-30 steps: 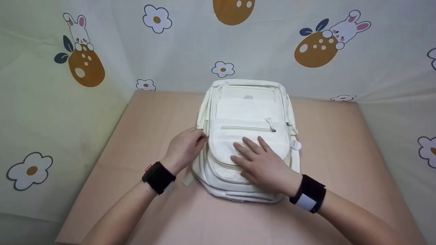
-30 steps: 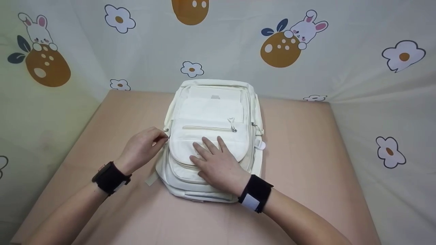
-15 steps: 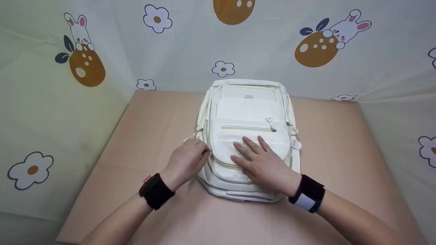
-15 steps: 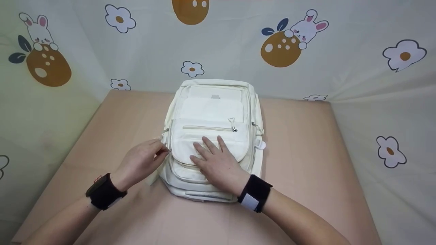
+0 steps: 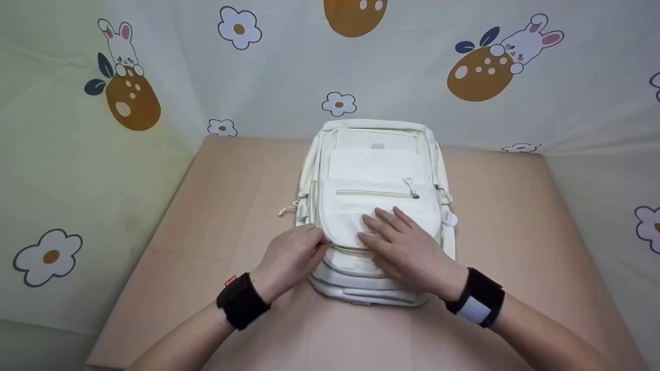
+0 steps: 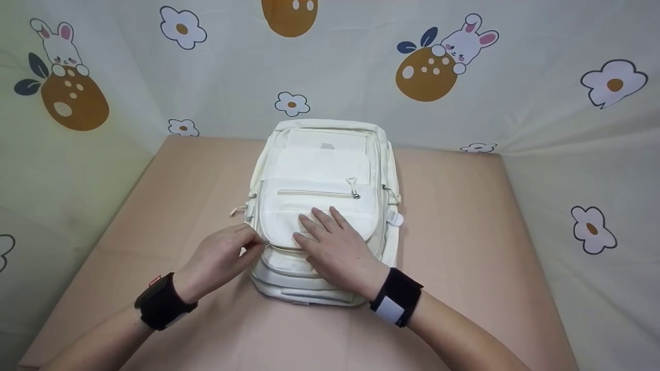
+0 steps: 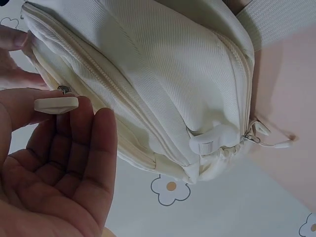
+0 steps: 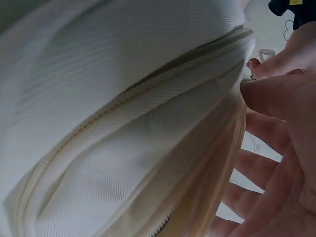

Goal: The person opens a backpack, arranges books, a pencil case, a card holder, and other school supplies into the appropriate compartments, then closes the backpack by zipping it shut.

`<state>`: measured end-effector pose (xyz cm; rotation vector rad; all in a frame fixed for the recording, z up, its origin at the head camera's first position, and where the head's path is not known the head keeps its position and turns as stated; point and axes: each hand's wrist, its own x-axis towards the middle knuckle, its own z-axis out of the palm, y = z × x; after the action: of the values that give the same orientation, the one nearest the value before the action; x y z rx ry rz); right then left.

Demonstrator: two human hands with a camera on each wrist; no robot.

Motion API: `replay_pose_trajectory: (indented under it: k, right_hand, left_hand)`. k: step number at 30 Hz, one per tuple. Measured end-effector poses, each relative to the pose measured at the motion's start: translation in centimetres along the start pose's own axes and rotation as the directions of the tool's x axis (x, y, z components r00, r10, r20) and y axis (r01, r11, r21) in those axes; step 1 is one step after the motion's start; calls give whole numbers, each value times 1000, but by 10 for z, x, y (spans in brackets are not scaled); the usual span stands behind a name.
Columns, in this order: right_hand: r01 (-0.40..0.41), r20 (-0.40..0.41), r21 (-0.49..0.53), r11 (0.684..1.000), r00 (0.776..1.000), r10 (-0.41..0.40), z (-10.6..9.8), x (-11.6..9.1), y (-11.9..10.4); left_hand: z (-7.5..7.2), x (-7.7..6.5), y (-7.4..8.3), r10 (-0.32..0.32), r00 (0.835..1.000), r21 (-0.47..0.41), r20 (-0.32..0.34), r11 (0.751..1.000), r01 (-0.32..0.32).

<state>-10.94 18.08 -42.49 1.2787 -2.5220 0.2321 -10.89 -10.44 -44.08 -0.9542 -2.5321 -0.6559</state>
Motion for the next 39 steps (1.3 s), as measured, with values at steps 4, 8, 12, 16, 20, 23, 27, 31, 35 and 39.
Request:
replay_pose_trajectory:
  k: [4,8,12,16,20,23,27,31,35,39]
  right_hand:
    - [27,-140,9,1000,990,-25,-9,-16,7]
    - [18,-230,5,1000,973,-16,-14,-36,18]
    - [-5,-266,19,1000,964,10,-12,-53,27]
    - [-26,-273,23,999,961,31,-4,-60,33]
    - [-29,-275,8,1000,961,30,4,-60,35]
    - [-38,-258,-12,999,966,33,8,-59,36]
    - [-67,-227,-54,996,973,53,13,-58,34]
    - [-92,-224,-80,993,972,72,15,-57,33]
    - [-98,-240,-83,992,968,76,16,-56,32]
    - [-101,-237,-81,992,968,80,17,-56,31]
  left_hand:
    - [-1,-1,-1,-5,1000,-20,4,1000,5]
    - [-1,-1,-2,-32,999,-47,12,998,32]
    - [-2,-2,-2,-68,997,-66,29,995,70]
    - [-3,-2,-2,-100,994,-68,52,992,103]
    - [-3,-1,-1,-128,989,-68,74,989,133]
    - [-2,-1,2,-137,987,-71,89,987,144]
    - [0,1,8,-133,986,-78,96,987,141]
    - [4,3,15,-110,990,-81,94,990,117]
    - [10,8,25,-54,996,-68,69,996,59]
    - [19,13,33,1,999,-48,43,999,1]
